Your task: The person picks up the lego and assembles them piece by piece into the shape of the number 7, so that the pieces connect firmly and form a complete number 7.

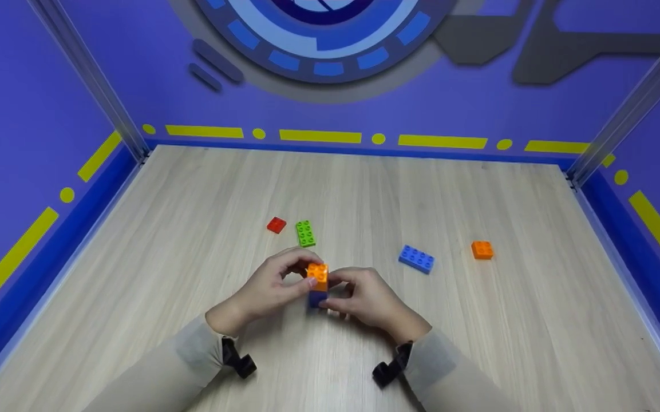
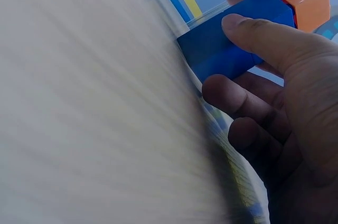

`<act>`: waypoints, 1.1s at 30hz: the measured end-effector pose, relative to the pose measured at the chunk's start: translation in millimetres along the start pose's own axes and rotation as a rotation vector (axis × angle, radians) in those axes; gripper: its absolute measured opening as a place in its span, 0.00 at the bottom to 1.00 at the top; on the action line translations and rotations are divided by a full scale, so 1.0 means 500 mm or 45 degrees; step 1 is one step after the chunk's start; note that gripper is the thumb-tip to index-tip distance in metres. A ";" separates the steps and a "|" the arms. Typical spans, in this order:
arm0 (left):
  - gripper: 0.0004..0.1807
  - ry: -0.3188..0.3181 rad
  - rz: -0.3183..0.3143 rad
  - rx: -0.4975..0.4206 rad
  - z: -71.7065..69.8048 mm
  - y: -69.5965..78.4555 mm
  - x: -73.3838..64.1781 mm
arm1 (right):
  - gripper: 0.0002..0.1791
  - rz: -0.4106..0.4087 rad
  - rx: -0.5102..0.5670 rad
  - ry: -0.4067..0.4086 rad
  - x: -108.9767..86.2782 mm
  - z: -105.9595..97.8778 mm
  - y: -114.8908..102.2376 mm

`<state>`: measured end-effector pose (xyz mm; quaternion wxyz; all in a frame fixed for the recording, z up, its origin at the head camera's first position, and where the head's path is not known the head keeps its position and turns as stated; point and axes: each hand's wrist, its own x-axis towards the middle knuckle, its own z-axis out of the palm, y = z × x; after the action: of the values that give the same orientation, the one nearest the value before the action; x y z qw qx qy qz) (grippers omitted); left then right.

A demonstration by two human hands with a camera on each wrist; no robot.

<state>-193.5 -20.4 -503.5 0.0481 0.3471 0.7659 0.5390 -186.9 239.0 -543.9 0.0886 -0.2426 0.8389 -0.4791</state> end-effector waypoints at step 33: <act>0.14 -0.030 -0.187 -0.200 0.002 0.000 -0.002 | 0.18 -0.073 -0.003 0.027 0.000 0.005 0.000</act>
<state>-192.4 -20.0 -504.2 0.1234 0.2914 0.7441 0.5884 -185.8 236.8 -545.1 0.0656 -0.2615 0.8331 -0.4829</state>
